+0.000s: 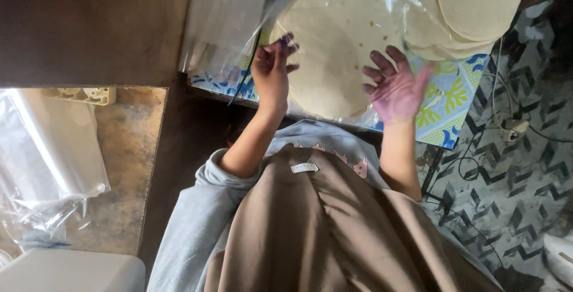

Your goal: The person places flatbread tortillas into clear plastic bags by hand.

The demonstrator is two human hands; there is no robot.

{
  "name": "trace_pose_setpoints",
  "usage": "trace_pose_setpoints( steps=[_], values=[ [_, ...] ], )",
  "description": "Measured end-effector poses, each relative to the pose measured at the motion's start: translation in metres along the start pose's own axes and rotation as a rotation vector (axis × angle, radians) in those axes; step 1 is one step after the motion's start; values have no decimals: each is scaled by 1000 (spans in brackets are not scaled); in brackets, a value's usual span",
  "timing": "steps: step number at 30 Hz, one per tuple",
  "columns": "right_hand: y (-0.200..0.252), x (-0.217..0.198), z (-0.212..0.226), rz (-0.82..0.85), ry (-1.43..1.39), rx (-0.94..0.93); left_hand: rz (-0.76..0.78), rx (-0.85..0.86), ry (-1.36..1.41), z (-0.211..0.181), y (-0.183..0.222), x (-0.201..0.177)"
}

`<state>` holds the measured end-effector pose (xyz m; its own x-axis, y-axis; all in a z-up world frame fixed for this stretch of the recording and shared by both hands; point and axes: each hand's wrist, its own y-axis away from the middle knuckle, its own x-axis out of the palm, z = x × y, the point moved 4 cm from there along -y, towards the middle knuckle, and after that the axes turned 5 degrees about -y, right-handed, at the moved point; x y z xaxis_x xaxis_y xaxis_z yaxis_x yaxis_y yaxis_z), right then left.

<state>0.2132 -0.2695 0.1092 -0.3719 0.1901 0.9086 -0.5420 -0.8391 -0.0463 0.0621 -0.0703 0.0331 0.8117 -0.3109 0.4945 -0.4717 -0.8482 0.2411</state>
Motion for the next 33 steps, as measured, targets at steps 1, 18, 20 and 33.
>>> trace_pose_setpoints(
  steps=[1,18,20,33],
  values=[
    [1,-15,8,-74,119,9,55,-23,-75,2,1,-4],
    [57,-152,70,-683,514,-43,189,-87,-502,-10,-4,-24],
    [66,-137,72,-662,793,-67,184,-103,-661,-11,-6,-30],
    [118,-154,50,-684,1014,68,283,-73,-540,14,-21,-51]
  ],
)
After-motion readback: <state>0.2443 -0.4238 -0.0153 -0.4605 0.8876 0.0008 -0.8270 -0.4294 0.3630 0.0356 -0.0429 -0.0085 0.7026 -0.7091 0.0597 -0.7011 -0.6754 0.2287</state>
